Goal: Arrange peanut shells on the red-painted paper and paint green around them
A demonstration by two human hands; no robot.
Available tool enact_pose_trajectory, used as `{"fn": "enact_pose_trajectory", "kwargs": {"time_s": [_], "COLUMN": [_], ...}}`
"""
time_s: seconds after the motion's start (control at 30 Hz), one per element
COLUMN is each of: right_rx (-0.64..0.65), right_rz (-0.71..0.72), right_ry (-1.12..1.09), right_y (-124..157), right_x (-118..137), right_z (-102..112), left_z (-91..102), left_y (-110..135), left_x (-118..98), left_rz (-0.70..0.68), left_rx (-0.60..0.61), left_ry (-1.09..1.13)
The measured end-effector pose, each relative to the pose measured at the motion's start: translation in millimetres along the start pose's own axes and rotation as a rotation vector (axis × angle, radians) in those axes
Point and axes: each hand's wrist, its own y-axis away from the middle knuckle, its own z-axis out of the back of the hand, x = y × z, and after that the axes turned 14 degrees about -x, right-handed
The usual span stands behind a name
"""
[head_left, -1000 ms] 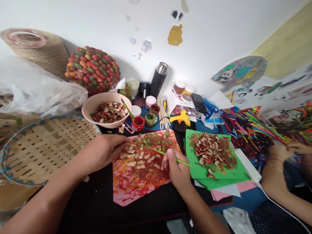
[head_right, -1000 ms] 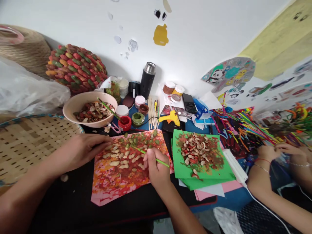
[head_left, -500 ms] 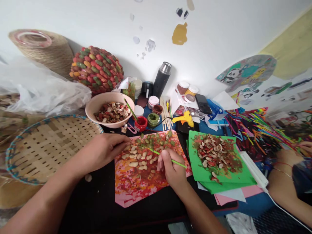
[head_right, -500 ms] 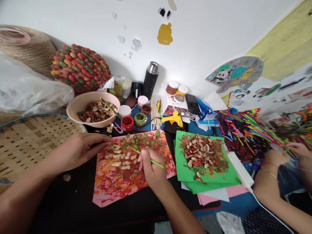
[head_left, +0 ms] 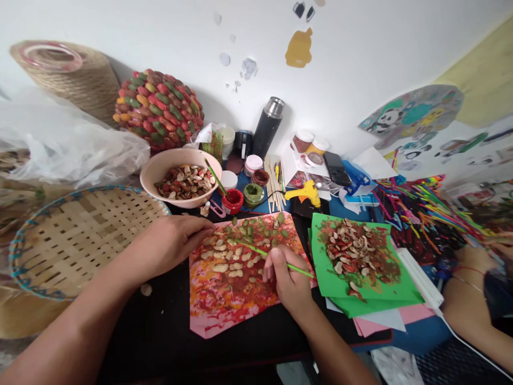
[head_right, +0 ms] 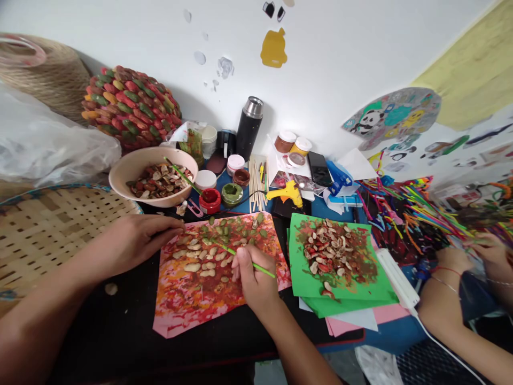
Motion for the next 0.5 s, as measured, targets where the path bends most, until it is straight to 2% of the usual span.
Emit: {"fn": "enact_pose_trajectory", "kwargs": {"time_s": [0.2,0.37,0.5], "right_rx": [-0.023,-0.035,-0.04], "right_rz": [-0.046,-0.046,-0.044], "right_ry": [0.002,-0.014,-0.038], "right_y": [2.4,2.7,2.8], "right_x": [-3.3,-0.1,3.4], "right_z": [3.3,1.3,1.6], "left_z": [7.4,3.9,1.5], "left_y": [2.3,0.9,0.3], "left_x": [-1.3,-1.3,-0.4], "left_rz": [0.03,0.036,0.049], "left_rx": [-0.078,0.016,0.02], "left_ry": [0.058,0.066,0.05]}}
